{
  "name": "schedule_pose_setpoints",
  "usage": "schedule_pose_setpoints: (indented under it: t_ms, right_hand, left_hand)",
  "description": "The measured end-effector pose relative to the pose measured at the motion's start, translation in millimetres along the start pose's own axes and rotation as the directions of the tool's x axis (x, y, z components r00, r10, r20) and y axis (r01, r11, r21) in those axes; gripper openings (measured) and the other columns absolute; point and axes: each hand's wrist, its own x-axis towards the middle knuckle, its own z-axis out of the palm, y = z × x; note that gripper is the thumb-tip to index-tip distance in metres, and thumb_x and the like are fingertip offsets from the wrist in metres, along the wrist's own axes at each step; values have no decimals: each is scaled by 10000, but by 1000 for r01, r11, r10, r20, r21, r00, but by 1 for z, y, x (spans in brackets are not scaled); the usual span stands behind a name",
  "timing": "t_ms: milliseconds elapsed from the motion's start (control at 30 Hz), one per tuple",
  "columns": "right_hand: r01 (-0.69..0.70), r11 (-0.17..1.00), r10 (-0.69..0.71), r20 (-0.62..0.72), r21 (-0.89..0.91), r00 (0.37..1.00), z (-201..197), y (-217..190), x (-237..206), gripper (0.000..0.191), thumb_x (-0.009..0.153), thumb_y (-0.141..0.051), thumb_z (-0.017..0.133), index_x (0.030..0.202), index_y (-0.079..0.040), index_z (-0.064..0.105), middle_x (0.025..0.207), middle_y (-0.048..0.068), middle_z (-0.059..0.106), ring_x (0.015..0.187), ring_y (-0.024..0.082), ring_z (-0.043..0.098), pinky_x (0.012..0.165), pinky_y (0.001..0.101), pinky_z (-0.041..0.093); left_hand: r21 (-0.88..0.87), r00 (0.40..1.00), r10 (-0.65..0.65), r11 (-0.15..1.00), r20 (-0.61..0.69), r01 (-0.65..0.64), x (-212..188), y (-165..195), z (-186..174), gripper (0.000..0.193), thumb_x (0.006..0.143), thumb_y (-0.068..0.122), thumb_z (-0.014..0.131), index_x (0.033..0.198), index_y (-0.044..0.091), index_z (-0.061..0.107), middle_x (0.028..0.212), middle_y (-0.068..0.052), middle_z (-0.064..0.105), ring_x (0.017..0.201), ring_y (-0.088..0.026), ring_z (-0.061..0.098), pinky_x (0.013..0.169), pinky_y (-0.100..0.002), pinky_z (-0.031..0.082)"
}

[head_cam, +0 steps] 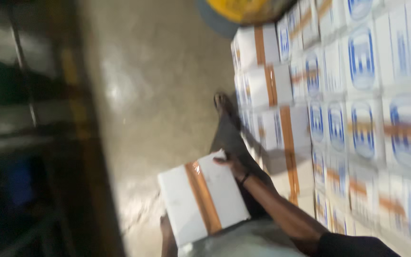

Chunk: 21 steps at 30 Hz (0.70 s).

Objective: The person wraps metal cylindrical parts in plastic sleeves and places them one at a time into a compartmentalized cardboard box. They then close the box, seal it with tape, carry it to a storage area, and stack it on top of other finished boxes.

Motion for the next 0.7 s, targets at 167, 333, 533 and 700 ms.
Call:
schedule_pose_setpoints:
  t_ms: [167,333,533,700]
  right_hand:
    - [408,761,-429,79,-504,900,-68,-123,193,580,784,-107,833,1320,-12,632,1361,139,607,1317,250,500,1134,402,360]
    - [411,909,-408,54,-68,911,-195,-264,290,608,844,-142,814,1387,-75,549,1329,64,611,1206,218,582,1035,390,509]
    - [67,262,-675,-133,-963,726,-355,-313,340,579,927,-229,624,1459,-36,500,1517,158,518,1445,327,457,1248,461,371]
    - [-258,-370,-173,-207,-892,963,-403,-274,335,691,942,-327,558,1537,-22,386,1555,250,419,1458,452,396,1187,561,382]
  left_hand:
    - [100,980,192,977,-54,-186,153,161,110,375,1002,259,506,1253,25,656,889,-156,742,762,-260,707,725,-427,566]
    - [73,899,394,908,193,-413,306,276,286,387,977,251,533,1282,38,641,873,-166,742,734,-266,715,720,-430,575]
    - [192,823,371,853,429,-485,406,341,499,418,947,240,564,1317,53,624,854,-178,741,700,-274,725,715,-434,585]
    - [248,814,321,842,485,-480,402,333,528,455,922,231,591,1346,66,609,838,-189,741,672,-280,733,710,-438,594]
